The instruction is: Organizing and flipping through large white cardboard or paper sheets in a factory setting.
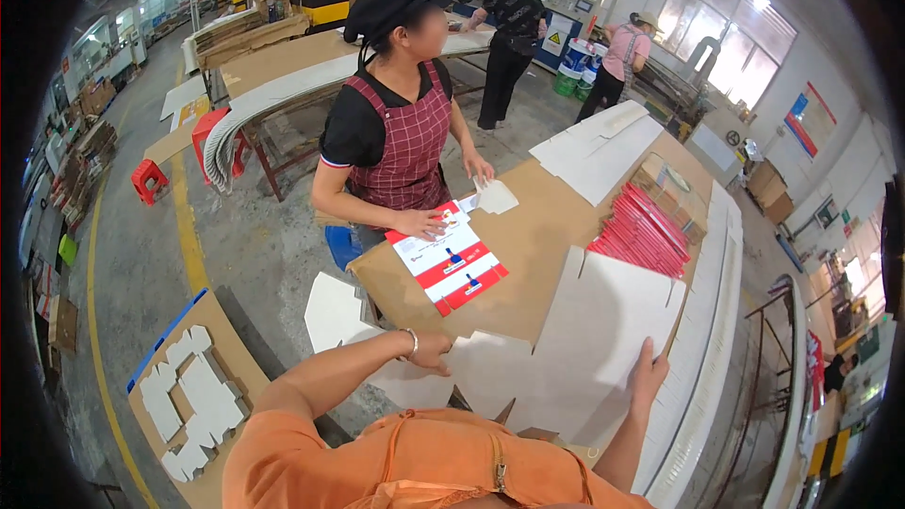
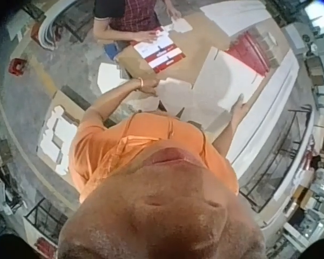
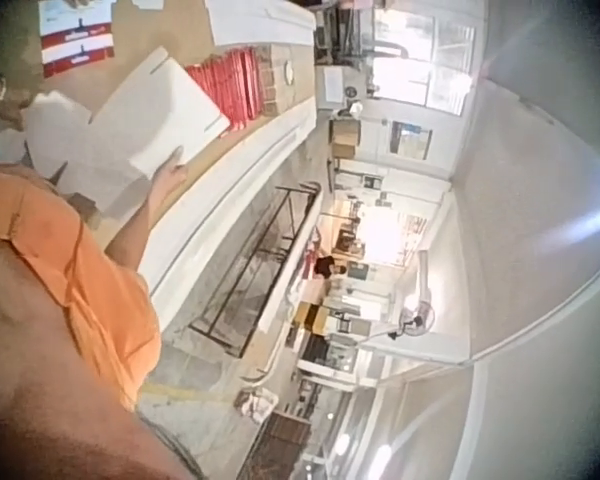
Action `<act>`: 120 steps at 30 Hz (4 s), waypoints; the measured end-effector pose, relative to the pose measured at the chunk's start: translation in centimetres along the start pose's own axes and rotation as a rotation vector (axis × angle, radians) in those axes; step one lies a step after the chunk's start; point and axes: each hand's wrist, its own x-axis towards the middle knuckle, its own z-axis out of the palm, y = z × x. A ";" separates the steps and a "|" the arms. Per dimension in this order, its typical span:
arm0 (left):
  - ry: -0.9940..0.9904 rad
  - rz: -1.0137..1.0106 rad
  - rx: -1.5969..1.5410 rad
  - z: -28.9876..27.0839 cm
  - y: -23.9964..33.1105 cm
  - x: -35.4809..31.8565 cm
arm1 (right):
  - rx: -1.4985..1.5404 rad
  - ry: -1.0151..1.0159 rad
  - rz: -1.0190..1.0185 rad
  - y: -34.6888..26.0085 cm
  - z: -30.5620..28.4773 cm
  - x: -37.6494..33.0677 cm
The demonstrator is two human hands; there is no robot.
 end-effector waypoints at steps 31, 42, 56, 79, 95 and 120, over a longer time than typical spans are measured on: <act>0.062 0.000 0.111 5.1 2.1 -6.7 | -0.527 -0.026 0.188 -5.2 -6.4 -10.3; -0.066 0.092 0.263 8.1 7.4 -4.3 | -0.620 0.131 0.288 -3.9 -15.5 -16.9; -0.184 0.099 0.507 17.7 23.0 -8.5 | -0.567 0.329 0.471 2.9 -32.6 -30.7; -0.294 0.155 0.540 30.6 29.2 -22.1 | -0.444 0.402 0.566 -0.6 -45.7 -51.3; -0.474 0.353 0.712 41.0 40.3 -25.0 | -0.571 0.584 0.795 3.4 -57.0 -67.5; -0.552 0.891 0.882 65.7 75.6 -9.2 | -0.680 0.865 1.071 30.4 -87.1 -78.0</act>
